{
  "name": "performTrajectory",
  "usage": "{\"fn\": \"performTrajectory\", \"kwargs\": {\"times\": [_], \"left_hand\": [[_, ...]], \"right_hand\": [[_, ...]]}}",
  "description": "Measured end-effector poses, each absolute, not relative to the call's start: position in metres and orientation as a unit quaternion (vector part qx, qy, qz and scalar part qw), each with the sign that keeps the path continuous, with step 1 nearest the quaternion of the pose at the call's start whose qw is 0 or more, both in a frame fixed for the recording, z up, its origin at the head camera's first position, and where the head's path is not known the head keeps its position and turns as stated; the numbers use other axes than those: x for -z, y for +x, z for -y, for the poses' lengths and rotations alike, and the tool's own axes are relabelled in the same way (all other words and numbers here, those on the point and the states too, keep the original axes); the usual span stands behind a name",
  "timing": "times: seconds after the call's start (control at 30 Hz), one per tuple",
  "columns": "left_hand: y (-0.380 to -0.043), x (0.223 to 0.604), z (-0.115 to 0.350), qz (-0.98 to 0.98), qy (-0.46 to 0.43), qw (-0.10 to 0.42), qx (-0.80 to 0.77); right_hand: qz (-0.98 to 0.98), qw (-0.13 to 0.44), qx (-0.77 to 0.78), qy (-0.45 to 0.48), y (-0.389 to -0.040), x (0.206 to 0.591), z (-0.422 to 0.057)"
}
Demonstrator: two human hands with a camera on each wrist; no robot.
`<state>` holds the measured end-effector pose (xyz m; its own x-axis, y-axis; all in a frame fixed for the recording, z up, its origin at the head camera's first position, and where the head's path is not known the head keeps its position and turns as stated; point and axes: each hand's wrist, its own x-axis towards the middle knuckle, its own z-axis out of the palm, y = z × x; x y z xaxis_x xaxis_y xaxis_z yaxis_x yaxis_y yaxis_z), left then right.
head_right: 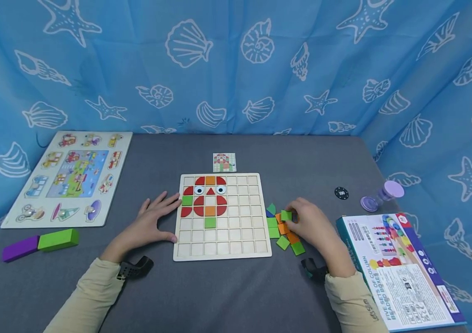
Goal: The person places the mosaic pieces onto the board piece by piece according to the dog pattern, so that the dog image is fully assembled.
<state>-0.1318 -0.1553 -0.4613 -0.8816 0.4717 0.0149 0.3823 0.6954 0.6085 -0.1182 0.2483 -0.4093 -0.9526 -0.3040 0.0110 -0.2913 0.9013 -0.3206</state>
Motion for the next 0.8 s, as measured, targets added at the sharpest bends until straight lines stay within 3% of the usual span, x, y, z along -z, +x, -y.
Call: {"fn": "performTrajectory", "kwargs": {"times": [0.17,0.43,0.8], "left_hand": [[-0.131,0.46,0.156,-0.916,0.234,0.072,-0.317],[-0.133,0.465,0.157,-0.916,0.24,0.066,-0.314],[-0.133,0.464,0.156,-0.914,0.243,0.06,-0.319]], "right_hand": [[-0.959,-0.003,0.184,-0.215,-0.116,0.405,-0.206],[-0.936,0.007,0.176,-0.305,-0.111,0.407,-0.135],[-0.91,-0.033,0.161,-0.381,-0.107,0.419,-0.102]]}}
